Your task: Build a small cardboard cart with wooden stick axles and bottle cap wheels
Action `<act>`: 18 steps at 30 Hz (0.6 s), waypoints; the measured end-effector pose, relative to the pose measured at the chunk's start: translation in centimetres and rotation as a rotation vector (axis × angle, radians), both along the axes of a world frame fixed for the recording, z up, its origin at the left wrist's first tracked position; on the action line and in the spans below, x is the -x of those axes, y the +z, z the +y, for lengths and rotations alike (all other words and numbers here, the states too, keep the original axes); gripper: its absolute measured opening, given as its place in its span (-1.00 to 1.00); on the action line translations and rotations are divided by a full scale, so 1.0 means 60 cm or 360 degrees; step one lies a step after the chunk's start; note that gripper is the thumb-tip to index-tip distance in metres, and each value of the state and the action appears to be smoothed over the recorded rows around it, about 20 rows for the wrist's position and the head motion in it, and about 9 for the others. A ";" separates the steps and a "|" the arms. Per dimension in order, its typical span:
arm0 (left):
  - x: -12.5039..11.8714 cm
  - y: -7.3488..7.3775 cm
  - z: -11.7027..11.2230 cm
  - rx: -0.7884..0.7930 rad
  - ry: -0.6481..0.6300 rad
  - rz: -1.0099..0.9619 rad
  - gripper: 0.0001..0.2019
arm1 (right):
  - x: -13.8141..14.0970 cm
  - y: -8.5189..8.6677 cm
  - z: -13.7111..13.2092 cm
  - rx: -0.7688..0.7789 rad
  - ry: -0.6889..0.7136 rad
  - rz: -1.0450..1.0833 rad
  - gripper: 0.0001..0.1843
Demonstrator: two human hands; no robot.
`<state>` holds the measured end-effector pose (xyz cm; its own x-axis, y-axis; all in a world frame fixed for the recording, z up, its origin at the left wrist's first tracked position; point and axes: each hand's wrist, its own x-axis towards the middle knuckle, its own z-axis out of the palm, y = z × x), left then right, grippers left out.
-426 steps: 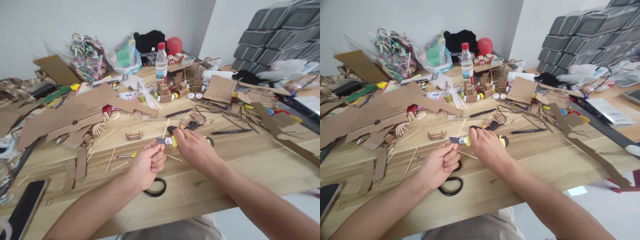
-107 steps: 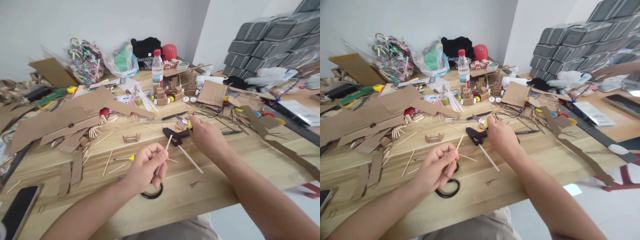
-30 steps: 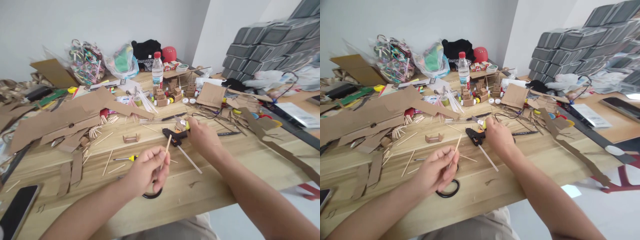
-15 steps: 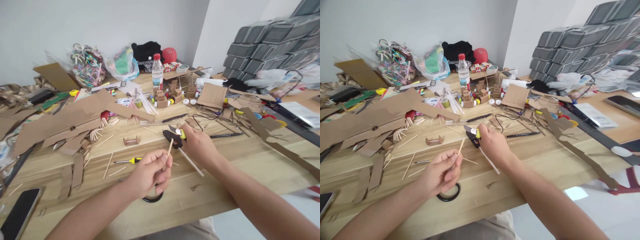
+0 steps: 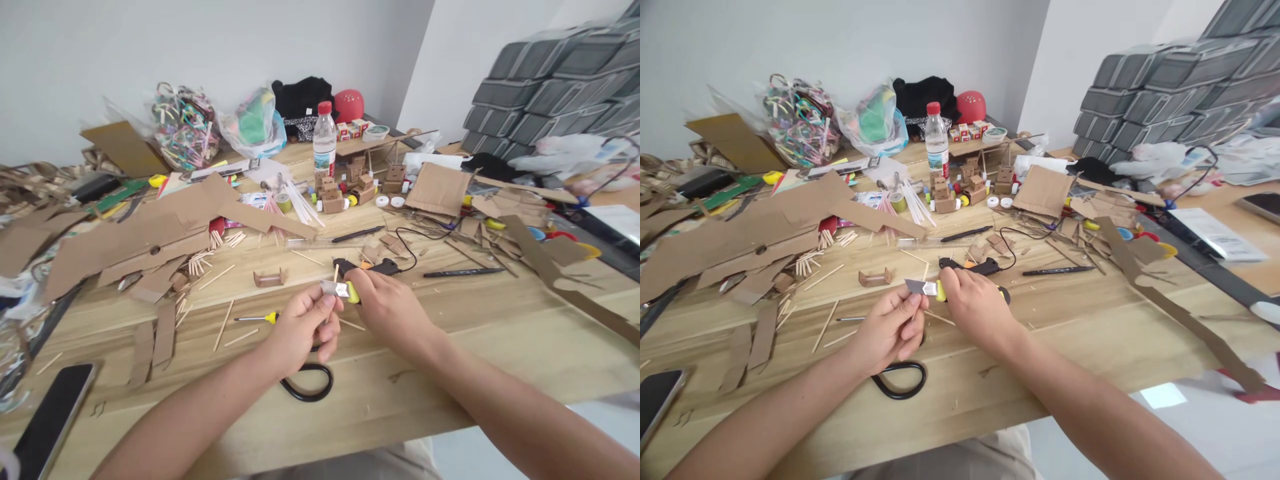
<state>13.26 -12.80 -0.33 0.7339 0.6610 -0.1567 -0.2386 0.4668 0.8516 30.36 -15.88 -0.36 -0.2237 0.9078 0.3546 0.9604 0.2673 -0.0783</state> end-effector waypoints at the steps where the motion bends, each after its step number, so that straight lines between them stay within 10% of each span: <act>1: 0.000 0.001 0.000 0.0002 0.0003 0.0014 -0.53 | 0.000 0.001 -0.001 0.0003 -0.0007 -0.0010 -0.70; 18: 0.006 0.017 -0.006 0.0061 -0.0129 0.0009 -0.56 | -0.036 0.020 0.024 0.0298 -0.0500 -0.0028 -0.70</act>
<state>12.91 -13.18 0.70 0.7837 0.5929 -0.1850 -0.1940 0.5167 0.8339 32.49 -14.42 0.81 0.0717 0.9821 0.1743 0.9951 -0.0583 -0.0804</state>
